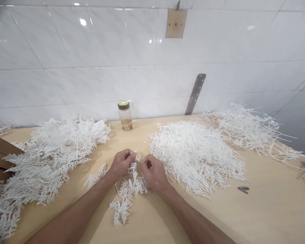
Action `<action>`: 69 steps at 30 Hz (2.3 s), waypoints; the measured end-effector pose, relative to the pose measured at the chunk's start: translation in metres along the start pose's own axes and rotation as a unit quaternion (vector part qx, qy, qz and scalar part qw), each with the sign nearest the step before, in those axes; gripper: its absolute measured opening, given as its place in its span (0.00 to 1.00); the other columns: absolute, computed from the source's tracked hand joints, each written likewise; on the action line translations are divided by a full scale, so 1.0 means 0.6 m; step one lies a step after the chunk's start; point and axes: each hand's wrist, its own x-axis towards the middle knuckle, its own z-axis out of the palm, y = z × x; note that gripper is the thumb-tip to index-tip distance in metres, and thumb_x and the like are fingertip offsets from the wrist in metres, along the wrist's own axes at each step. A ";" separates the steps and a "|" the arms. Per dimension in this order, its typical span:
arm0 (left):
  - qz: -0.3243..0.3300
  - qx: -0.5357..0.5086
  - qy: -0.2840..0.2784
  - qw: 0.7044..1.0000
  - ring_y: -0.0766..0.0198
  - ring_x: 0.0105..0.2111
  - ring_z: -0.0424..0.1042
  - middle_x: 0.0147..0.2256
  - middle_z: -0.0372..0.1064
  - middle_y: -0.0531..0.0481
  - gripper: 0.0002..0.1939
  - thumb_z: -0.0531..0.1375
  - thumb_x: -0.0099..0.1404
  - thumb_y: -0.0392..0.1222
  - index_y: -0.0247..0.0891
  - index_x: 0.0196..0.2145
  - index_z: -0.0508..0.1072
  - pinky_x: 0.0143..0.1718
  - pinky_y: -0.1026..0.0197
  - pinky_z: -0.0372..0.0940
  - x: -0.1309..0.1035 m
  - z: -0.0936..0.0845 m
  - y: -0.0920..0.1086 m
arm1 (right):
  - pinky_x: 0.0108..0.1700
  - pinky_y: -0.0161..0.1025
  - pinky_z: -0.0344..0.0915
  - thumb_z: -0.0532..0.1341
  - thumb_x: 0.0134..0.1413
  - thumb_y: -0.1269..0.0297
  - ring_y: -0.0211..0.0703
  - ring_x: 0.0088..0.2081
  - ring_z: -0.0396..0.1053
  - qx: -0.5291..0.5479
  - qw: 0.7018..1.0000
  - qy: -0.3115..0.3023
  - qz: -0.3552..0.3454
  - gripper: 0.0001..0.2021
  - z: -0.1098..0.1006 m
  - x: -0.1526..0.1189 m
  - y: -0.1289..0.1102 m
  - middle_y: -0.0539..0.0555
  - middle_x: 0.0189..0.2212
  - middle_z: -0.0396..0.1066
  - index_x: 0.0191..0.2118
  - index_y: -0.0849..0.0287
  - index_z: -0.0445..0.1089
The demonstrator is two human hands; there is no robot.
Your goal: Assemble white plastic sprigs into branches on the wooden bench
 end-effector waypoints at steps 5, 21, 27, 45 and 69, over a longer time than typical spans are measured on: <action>0.000 -0.014 0.053 0.998 0.71 0.17 0.53 0.16 0.57 0.58 0.16 0.62 0.58 0.51 0.37 0.21 0.67 0.19 0.66 0.49 0.000 0.003 0.001 | 0.25 0.35 0.56 0.59 0.57 0.56 0.37 0.22 0.59 0.028 0.999 0.038 0.007 0.11 0.011 -0.007 0.000 0.46 0.20 0.62 0.29 0.57 0.65; 0.010 -0.002 -0.029 1.000 0.71 0.19 0.55 0.18 0.63 0.55 0.18 0.63 0.57 0.54 0.36 0.22 0.71 0.20 0.67 0.51 0.003 -0.018 0.005 | 0.14 0.32 0.55 0.66 0.52 0.54 0.28 0.13 0.56 0.182 0.980 0.010 0.076 0.14 -0.009 -0.003 0.011 0.51 0.30 0.73 0.32 0.58 0.63; 0.029 0.022 -0.048 0.998 0.68 0.23 0.62 0.21 0.67 0.52 0.16 0.63 0.58 0.51 0.35 0.24 0.72 0.26 0.65 0.58 -0.001 -0.013 0.007 | 0.13 0.31 0.57 0.65 0.52 0.51 0.30 0.12 0.60 0.163 0.977 -0.081 0.112 0.17 -0.013 0.000 0.009 0.48 0.27 0.72 0.40 0.59 0.67; 0.011 0.025 -0.032 0.999 0.69 0.21 0.59 0.20 0.63 0.55 0.16 0.62 0.58 0.51 0.35 0.23 0.70 0.24 0.66 0.55 0.000 -0.001 0.002 | 0.25 0.35 0.62 0.60 0.58 0.55 0.39 0.24 0.66 0.008 0.999 -0.031 -0.011 0.12 -0.014 -0.002 -0.007 0.50 0.22 0.68 0.29 0.57 0.69; -0.054 -0.056 -0.047 0.996 0.73 0.16 0.53 0.16 0.56 0.56 0.22 0.66 0.56 0.59 0.33 0.27 0.78 0.16 0.68 0.45 -0.006 -0.017 0.023 | 0.24 0.36 0.69 0.59 0.59 0.65 0.40 0.29 0.70 -0.191 0.900 0.346 -0.185 0.12 -0.137 0.027 -0.016 0.60 0.39 0.75 0.47 0.61 0.71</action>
